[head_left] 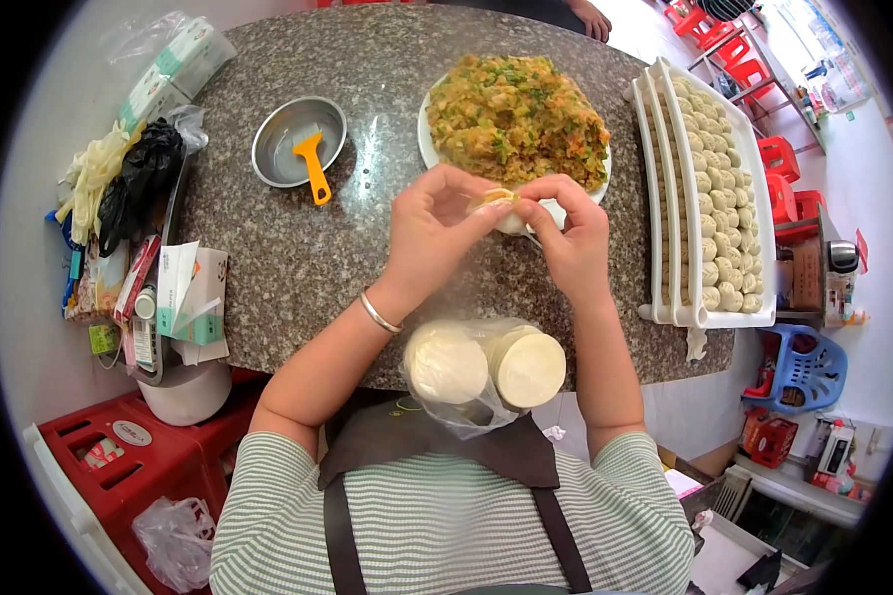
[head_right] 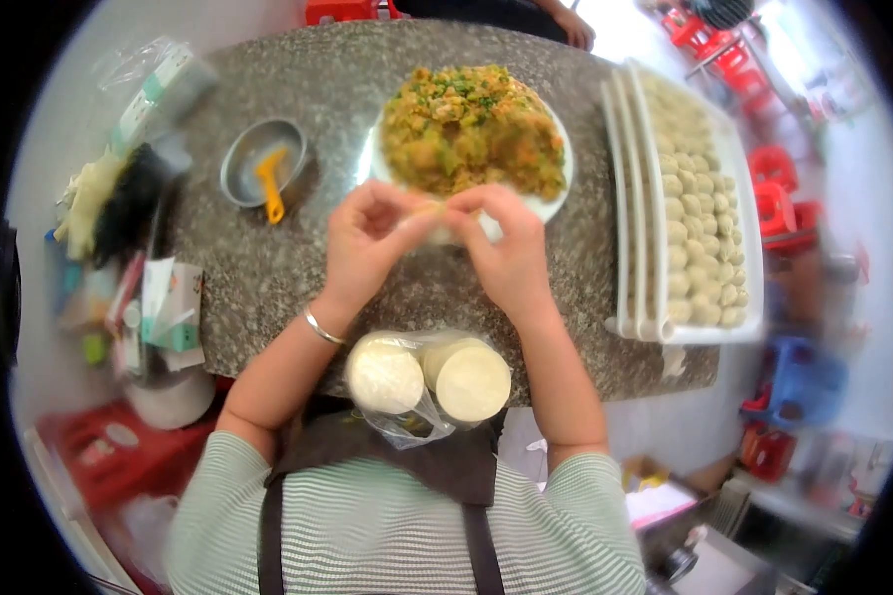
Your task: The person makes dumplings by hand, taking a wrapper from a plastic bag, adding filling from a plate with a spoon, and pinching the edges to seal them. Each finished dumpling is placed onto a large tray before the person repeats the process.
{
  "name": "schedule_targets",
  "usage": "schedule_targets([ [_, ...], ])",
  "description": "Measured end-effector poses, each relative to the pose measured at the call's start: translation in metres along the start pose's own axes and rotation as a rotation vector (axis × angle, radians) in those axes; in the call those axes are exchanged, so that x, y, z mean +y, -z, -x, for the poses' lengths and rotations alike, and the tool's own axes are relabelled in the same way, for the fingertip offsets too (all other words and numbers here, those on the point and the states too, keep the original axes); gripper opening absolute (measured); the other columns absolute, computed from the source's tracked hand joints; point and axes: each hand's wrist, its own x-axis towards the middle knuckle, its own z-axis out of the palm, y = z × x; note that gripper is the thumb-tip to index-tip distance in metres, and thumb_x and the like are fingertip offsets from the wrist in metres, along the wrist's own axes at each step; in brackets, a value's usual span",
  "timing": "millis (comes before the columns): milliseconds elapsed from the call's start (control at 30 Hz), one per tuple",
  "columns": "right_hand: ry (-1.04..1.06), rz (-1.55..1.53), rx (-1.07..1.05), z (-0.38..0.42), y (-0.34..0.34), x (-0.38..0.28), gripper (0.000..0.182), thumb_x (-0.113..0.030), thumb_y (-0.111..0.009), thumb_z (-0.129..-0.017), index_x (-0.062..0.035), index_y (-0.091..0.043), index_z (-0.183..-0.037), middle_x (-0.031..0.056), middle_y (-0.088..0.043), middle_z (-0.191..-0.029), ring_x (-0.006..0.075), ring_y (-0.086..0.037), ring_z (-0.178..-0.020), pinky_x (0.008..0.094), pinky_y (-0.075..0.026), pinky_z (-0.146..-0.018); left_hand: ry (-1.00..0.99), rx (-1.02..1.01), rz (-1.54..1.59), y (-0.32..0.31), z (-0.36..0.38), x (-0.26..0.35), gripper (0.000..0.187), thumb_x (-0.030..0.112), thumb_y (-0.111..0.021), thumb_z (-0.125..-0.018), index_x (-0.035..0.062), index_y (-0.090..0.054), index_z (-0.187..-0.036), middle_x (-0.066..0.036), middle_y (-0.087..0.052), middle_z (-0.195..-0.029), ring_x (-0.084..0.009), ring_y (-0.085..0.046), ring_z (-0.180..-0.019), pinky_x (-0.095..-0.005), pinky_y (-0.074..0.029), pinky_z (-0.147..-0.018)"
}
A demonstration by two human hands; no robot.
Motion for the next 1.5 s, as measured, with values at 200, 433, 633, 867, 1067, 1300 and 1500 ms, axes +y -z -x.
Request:
schedule_targets([
  [200, -0.122, -0.042, -0.028, -0.004, 0.01, -0.002, 0.01, -0.007, -0.066, -0.083, 0.0006, -0.065, -0.088, 0.0101, -0.065, -0.086, 0.0189, -0.062, -0.084, 0.0304, -0.047, -0.079, -0.001, -0.082, 0.01, 0.006, -0.002, -0.005, 0.016, 0.001, -0.071, -0.083, -0.0026, -0.07, -0.098, -0.01, -0.069, -0.103, -0.0153, -0.066, -0.089, -0.0284, -0.055, -0.08],
  [433, -0.024, 0.02, 0.015, 0.0, 0.0, -0.002, 0.009, -0.006, -0.067, -0.082, 0.0008, -0.064, -0.087, 0.0105, -0.065, -0.085, 0.0205, -0.062, -0.083, 0.0311, -0.047, -0.077, -0.008, -0.068, 0.018, 0.004, -0.001, -0.008, 0.012, 0.002, -0.072, -0.083, -0.0022, -0.07, -0.094, -0.009, -0.069, -0.102, -0.0135, -0.066, -0.09, -0.0278, -0.054, -0.079],
  [633, 0.056, 0.096, -0.02, -0.001, 0.001, -0.006, 0.008, -0.005, -0.066, -0.082, 0.0014, -0.064, -0.086, 0.013, -0.065, -0.085, 0.0243, -0.062, -0.081, 0.0328, -0.048, -0.076, 0.041, -0.083, -0.278, 0.002, 0.001, 0.012, 0.013, 0.006, -0.072, -0.084, -0.0024, -0.07, -0.094, -0.011, -0.069, -0.101, -0.0136, -0.066, -0.091, -0.0271, -0.054, -0.078],
  [867, -0.104, -0.017, -0.088, -0.003, 0.011, 0.001, 0.009, -0.006, -0.063, -0.084, 0.0014, -0.061, -0.088, 0.0128, -0.063, -0.083, 0.0248, -0.061, -0.08, 0.0325, -0.047, -0.075, -0.026, -0.126, -0.091, 0.005, -0.002, -0.002, 0.013, 0.004, -0.069, -0.085, -0.0028, -0.071, -0.096, -0.011, -0.069, -0.104, -0.0147, -0.065, -0.095, -0.0273, -0.053, -0.082],
  [1067, 0.008, 0.046, -0.06, 0.001, 0.004, 0.006, 0.01, -0.009, -0.064, -0.09, 0.0002, -0.061, -0.09, 0.0037, -0.06, -0.086, 0.0124, -0.056, -0.081, 0.0262, -0.044, -0.074, -0.052, -0.115, -0.071, 0.002, -0.001, -0.007, 0.013, 0.004, -0.068, -0.086, -0.0029, -0.07, -0.098, -0.01, -0.069, -0.102, -0.0144, -0.066, -0.093, -0.027, -0.053, -0.083],
  [1300, 0.047, 0.068, 0.001, 0.001, 0.003, 0.003, 0.01, -0.01, -0.066, -0.088, -0.0001, -0.062, -0.088, 0.0048, -0.061, -0.084, 0.013, -0.057, -0.081, 0.0267, -0.044, -0.073, 0.018, -0.107, -0.032, 0.003, -0.002, -0.005, 0.017, 0.002, -0.068, -0.086, -0.0015, -0.067, -0.103, -0.007, -0.07, -0.098, -0.0127, -0.067, -0.091, -0.0249, -0.053, -0.081],
  [1500, -0.023, 0.063, -0.115, -0.003, 0.01, -0.003, 0.011, -0.01, -0.066, -0.088, -0.0001, -0.062, -0.088, 0.0055, -0.061, -0.083, 0.0147, -0.057, -0.079, 0.0272, -0.044, -0.072, -0.041, -0.161, -0.083, 0.006, -0.003, -0.006, 0.014, 0.002, -0.068, -0.087, -0.0021, -0.068, -0.1, -0.007, -0.069, -0.099, -0.0115, -0.065, -0.089, -0.0248, -0.053, -0.08],
])
